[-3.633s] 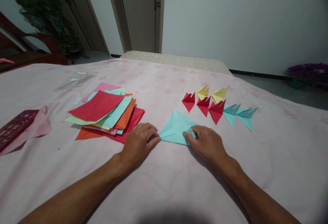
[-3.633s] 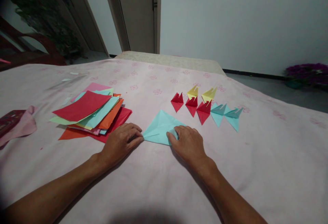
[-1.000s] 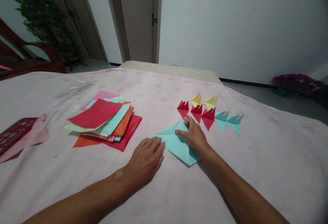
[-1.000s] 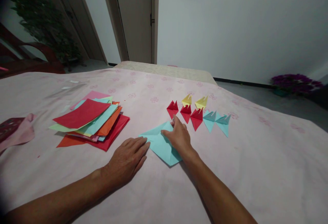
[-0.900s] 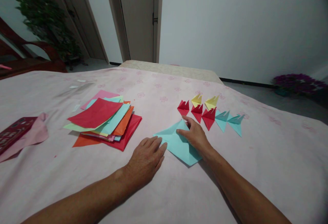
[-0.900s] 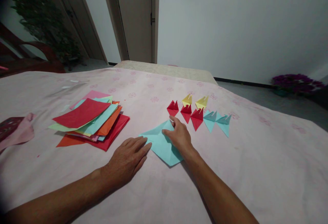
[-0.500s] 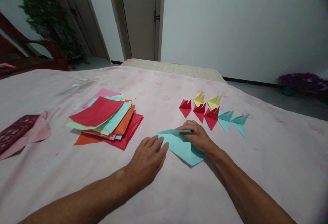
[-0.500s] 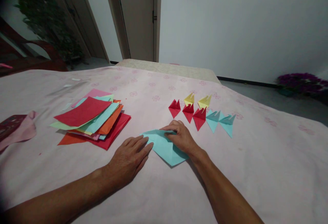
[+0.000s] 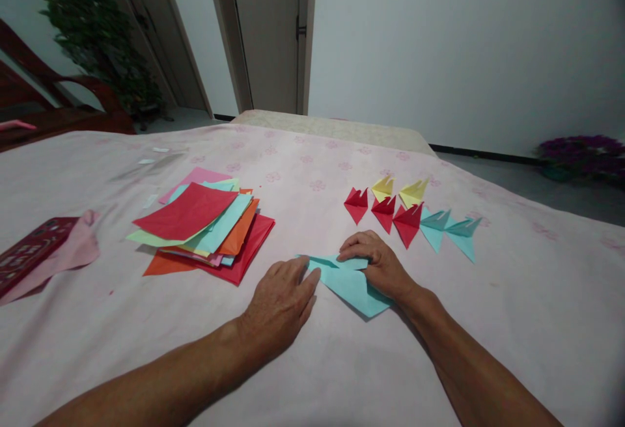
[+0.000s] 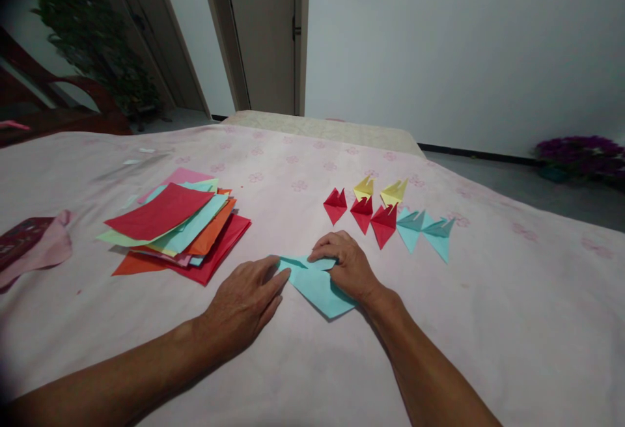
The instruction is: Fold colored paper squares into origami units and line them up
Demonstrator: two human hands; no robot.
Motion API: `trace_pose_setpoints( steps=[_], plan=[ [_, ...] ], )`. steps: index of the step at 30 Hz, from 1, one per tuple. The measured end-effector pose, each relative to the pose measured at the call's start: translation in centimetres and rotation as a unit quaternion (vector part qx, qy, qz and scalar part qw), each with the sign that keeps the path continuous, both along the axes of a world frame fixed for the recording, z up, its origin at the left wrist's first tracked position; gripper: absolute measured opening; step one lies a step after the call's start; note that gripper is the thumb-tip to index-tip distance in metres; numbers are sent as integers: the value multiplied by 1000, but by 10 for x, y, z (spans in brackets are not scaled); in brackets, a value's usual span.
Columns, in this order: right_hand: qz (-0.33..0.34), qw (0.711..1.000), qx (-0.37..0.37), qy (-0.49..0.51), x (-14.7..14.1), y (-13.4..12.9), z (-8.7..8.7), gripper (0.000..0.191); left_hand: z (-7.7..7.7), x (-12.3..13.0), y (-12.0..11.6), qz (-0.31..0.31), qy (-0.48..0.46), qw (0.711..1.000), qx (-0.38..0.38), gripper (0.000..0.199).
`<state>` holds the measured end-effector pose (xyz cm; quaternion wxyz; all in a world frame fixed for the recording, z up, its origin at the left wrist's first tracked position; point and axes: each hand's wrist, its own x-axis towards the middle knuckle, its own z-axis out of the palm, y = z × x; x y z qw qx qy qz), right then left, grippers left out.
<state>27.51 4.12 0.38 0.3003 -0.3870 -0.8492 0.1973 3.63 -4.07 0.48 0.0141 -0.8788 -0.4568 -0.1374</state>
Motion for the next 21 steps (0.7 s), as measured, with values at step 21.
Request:
trace_pose_setpoints(
  steps=[21],
  plan=[
    [-105,970,134,-173,-34,-31,52,45,2,1,-12,-1,47,999,-3,42]
  ],
)
